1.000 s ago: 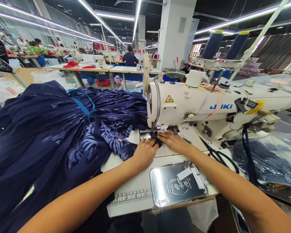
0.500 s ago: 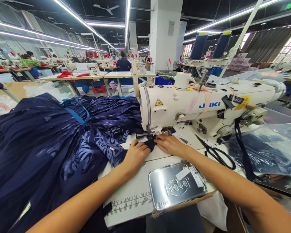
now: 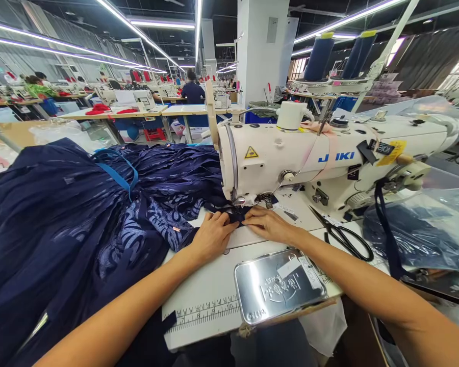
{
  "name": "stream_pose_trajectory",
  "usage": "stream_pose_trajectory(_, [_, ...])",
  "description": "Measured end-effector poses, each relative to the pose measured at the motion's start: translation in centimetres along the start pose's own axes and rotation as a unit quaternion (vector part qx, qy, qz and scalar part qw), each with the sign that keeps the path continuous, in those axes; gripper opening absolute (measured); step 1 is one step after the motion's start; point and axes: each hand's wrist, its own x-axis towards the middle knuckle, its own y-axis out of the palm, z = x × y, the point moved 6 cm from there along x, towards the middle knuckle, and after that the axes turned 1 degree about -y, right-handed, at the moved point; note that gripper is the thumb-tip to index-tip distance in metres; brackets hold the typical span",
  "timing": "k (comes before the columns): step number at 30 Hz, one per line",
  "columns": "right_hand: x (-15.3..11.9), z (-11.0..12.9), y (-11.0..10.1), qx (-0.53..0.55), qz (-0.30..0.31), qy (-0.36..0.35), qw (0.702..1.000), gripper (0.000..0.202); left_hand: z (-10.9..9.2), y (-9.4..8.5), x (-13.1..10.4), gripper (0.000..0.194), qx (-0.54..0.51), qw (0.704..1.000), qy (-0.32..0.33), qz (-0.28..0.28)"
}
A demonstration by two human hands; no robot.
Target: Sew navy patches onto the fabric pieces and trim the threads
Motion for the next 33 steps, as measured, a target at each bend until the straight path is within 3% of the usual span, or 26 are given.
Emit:
stream_pose_trajectory(13, [-0.2, 1.1, 0.3, -0.091, 0.053, -0.047, 0.993, 0.027, -0.7, 0.0, -0.8, 0.043, -0.031, 0.999, 0.031, 0.026])
stream_pose_trajectory(33, [0.1, 1.6, 0.4, -0.115, 0.05, -0.042, 0.991, 0.023, 0.6, 0.0, -0.4, 0.048, -0.065, 0.997, 0.039, 0.023])
